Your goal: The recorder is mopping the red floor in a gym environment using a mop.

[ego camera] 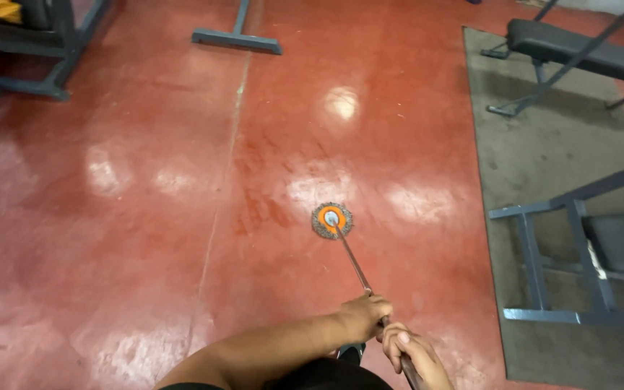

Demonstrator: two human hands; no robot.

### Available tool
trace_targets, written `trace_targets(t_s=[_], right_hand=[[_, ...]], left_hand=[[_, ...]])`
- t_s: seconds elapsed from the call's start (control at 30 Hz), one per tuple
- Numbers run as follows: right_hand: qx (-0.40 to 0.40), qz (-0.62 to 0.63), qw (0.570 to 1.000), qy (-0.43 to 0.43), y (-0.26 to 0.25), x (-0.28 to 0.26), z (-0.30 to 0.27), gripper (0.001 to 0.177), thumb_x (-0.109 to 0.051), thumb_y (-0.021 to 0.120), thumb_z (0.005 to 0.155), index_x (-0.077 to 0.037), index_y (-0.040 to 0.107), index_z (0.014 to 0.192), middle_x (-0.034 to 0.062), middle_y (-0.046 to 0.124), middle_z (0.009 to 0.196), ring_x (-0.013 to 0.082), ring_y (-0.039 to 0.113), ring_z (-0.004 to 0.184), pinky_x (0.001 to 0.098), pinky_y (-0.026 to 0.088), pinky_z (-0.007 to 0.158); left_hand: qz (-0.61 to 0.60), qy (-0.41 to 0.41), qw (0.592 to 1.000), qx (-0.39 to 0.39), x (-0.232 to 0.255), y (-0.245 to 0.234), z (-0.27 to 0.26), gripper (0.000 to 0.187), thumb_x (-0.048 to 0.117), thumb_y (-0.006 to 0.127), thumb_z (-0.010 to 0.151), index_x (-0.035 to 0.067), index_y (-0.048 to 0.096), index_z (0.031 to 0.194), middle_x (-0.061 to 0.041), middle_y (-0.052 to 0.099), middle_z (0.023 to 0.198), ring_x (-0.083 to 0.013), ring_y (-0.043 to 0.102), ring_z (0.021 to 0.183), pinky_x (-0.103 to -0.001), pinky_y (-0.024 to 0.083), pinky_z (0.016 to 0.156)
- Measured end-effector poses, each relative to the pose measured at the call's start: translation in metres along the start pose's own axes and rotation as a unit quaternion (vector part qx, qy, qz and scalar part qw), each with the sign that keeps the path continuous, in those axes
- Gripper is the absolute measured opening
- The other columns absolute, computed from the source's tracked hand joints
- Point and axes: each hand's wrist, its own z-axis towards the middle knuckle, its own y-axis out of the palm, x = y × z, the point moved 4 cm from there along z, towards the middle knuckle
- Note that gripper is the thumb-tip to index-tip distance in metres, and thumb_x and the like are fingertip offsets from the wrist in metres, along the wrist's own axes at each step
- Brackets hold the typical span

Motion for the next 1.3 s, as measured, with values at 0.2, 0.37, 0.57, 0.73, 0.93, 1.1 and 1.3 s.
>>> trace_targets(t_s=[0.2, 0.37, 0.57, 0.73, 0.93, 1.1, 1.3], right_hand=[[0.136, 0.162, 0.976, 0.05, -0.022, 0.082, -0.002, 0.063, -0.037, 0.032, 0.105, -0.002, 0.049, 0.056, 0.0117, 0.053, 0.074, 0.0229, 0.047, 0.076, 0.0354, 0.037, 0.072], [0.146, 0.099, 0.984, 0.025, -0.035, 0.073, 0.053, 0.068, -0.038, 0.03, 0.111, -0.002, 0.05, 0.057, 0.0097, 0.05, 0.07, 0.0227, 0.047, 0.076, 0.0353, 0.039, 0.074], [0.15, 0.087, 0.985, 0.013, -0.037, 0.054, -0.005, 0.065, -0.039, 0.021, 0.11, -0.004, 0.048, 0.061, 0.0099, 0.05, 0.072, 0.0243, 0.048, 0.075, 0.0365, 0.041, 0.076], [0.205, 0.085, 0.975, -0.021, -0.032, 0.015, -0.069, 0.064, -0.039, 0.024, 0.107, -0.003, 0.048, 0.059, 0.0129, 0.053, 0.071, 0.0273, 0.052, 0.077, 0.0402, 0.039, 0.092], [0.228, 0.094, 0.967, -0.054, -0.058, 0.037, -0.087, 0.067, -0.041, 0.024, 0.107, -0.004, 0.047, 0.056, 0.0127, 0.052, 0.068, 0.0276, 0.052, 0.077, 0.0411, 0.037, 0.097], [0.242, 0.119, 0.963, 0.023, -0.099, 0.07, -0.059, 0.07, -0.045, 0.024, 0.105, -0.002, 0.051, 0.057, 0.0101, 0.051, 0.069, 0.025, 0.048, 0.072, 0.0378, 0.039, 0.074], [0.228, 0.064, 0.971, 0.008, -0.138, 0.075, -0.097, 0.067, -0.045, 0.023, 0.109, -0.004, 0.051, 0.064, 0.007, 0.051, 0.072, 0.0205, 0.049, 0.076, 0.0347, 0.04, 0.077]], left_hand=[[0.078, -0.073, 0.994, -0.035, -0.038, 0.01, 0.026, 0.018, 0.019, 0.069, 0.091, 0.019, 0.067, 0.109, -0.007, 0.065, 0.126, -0.0352, 0.06, 0.123, -0.047, 0.052, 0.1], [0.113, -0.234, 0.961, -0.098, -0.064, -0.014, 0.057, 0.028, 0.02, 0.072, 0.087, 0.021, 0.063, 0.113, -0.006, 0.044, 0.148, -0.0429, 0.041, 0.132, -0.057, 0.041, 0.101], [0.001, -0.09, 0.996, -0.027, -0.086, 0.074, 0.061, 0.029, 0.013, 0.069, 0.087, 0.015, 0.061, 0.115, -0.011, 0.061, 0.12, -0.0318, 0.065, 0.109, -0.043, 0.055, 0.091], [-0.038, -0.108, 0.985, -0.13, 0.034, 0.059, 0.051, 0.033, 0.015, 0.075, 0.085, 0.014, 0.06, 0.114, -0.012, 0.057, 0.123, -0.0333, 0.062, 0.112, -0.044, 0.052, 0.09], [-0.012, -0.08, 0.985, -0.156, 0.036, 0.075, 0.068, 0.039, 0.017, 0.074, 0.085, 0.017, 0.058, 0.12, -0.011, 0.056, 0.132, -0.0335, 0.06, 0.12, -0.044, 0.052, 0.093], [0.127, -0.162, 0.965, -0.165, -0.014, 0.095, 0.12, 0.039, 0.017, 0.067, 0.088, 0.018, 0.055, 0.124, -0.013, 0.049, 0.144, -0.0391, 0.049, 0.13, -0.053, 0.047, 0.102], [0.159, -0.167, 0.967, -0.111, 0.0, 0.124, 0.149, 0.039, 0.022, 0.071, 0.087, 0.017, 0.055, 0.123, -0.019, 0.037, 0.151, -0.05, 0.035, 0.134, -0.062, 0.037, 0.103]])
